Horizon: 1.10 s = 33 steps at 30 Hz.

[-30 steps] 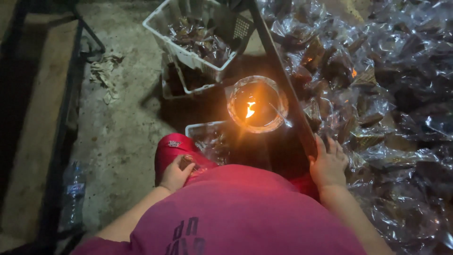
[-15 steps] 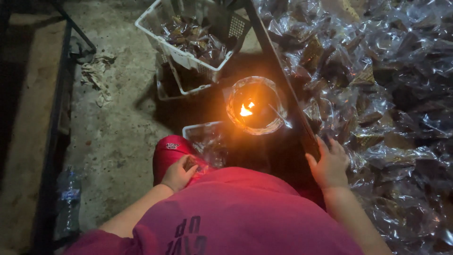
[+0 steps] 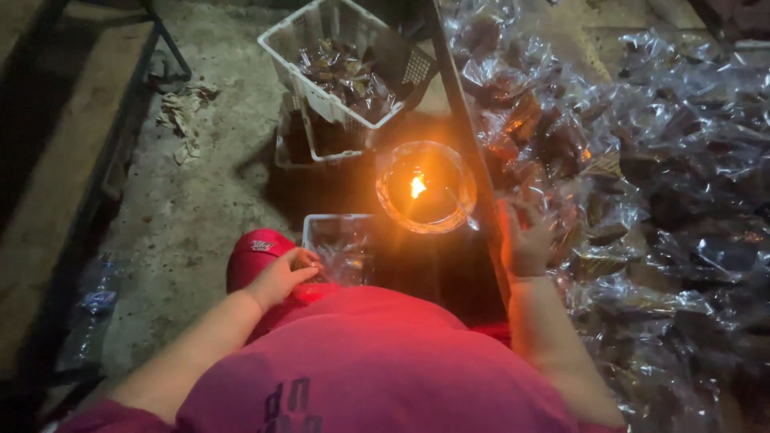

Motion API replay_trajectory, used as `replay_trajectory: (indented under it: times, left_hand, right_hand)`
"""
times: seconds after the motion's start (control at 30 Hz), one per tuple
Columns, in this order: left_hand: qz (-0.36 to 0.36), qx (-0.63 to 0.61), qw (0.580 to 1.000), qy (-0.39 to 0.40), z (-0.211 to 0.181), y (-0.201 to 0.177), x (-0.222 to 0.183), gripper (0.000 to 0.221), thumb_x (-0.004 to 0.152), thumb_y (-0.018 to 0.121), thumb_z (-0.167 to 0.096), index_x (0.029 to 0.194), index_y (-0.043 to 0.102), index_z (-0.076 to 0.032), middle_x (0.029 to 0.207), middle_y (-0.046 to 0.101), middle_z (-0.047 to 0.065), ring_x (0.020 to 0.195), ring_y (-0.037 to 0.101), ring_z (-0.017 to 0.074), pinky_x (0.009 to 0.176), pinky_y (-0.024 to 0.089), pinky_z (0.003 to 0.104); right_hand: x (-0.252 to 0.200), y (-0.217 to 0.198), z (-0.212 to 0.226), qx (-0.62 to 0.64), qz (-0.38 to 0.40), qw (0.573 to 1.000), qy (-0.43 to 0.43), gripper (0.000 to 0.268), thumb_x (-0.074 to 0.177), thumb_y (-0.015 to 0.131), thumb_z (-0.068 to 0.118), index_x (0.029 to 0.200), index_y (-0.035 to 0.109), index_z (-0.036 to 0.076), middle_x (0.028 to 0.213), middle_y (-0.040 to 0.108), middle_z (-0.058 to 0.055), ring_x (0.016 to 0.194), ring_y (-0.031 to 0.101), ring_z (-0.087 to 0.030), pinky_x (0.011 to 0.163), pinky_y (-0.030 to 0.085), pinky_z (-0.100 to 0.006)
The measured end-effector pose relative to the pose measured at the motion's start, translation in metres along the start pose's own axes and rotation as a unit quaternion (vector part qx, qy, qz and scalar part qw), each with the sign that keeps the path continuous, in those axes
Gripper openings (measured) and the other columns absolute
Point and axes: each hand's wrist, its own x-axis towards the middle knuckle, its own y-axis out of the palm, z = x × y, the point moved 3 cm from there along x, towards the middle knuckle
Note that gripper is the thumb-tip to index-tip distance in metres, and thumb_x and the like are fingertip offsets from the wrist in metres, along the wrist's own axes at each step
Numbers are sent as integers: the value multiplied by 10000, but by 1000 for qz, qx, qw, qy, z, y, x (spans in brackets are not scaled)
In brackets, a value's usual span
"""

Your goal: Sealing plastic bags containing bread by melting the edges over a candle flame.

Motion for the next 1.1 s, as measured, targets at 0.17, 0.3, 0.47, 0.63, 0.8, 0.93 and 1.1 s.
replay_trajectory:
  times: [0.17,0.3,0.47,0.63,0.8,0.93,1.1]
  left_hand:
    - [130,-126,982,49,-196,10,-77,438,849,775,-162,1262,698,-41,1270,727,235,1201,667,331,1056,512,475]
    - [101,-28,991,82,-202,59,-23,492,828,824,-343,1263,705,-146,1163,760,189,1128,714,332,986,550,455]
    - [34,-298,951,-75,-148,131,-4,375,888,821,-309,1204,687,-159,1046,735,136,860,748,269,655,654,385]
    - [8,-317,946,-70,-178,129,-35,329,846,856,-248,1085,734,-59,951,728,132,825,725,216,623,629,342]
    - [-88,-53,994,46,-122,118,27,279,800,847,-506,964,827,-282,906,789,-32,919,749,166,814,591,335]
    - [-90,2,991,98,-147,114,24,308,796,847,-393,1088,776,-325,850,748,13,867,717,199,803,591,347]
    - [114,266,943,163,-192,139,-18,843,716,844,-589,1408,561,-201,1230,686,97,1257,604,301,1081,500,455]
  right_hand:
    - [-11,12,-17,42,51,997,-38,68,1000,725,139,1019,784,111,788,675,-81,770,603,-133,799,540,-305]
    - [-32,42,-15,210,218,953,23,576,1014,574,447,1473,503,106,1289,667,-133,1150,560,-174,980,464,-303]
    - [-41,52,-9,204,221,928,222,599,934,739,98,1481,545,245,845,634,-97,706,666,-184,607,675,-416]
    - [-56,66,-17,144,263,927,225,440,901,750,202,1332,695,274,978,614,-24,822,644,-113,792,594,-278]
    - [-62,70,-75,-26,283,947,153,148,792,856,282,925,849,217,892,745,-31,806,686,-123,772,571,-289]
    - [-62,72,-62,-14,293,919,263,258,907,783,417,900,790,159,791,737,-40,725,688,-157,692,564,-326]
    - [-68,77,-33,127,261,881,374,278,893,803,295,911,740,24,745,649,-108,684,631,-226,644,549,-382]
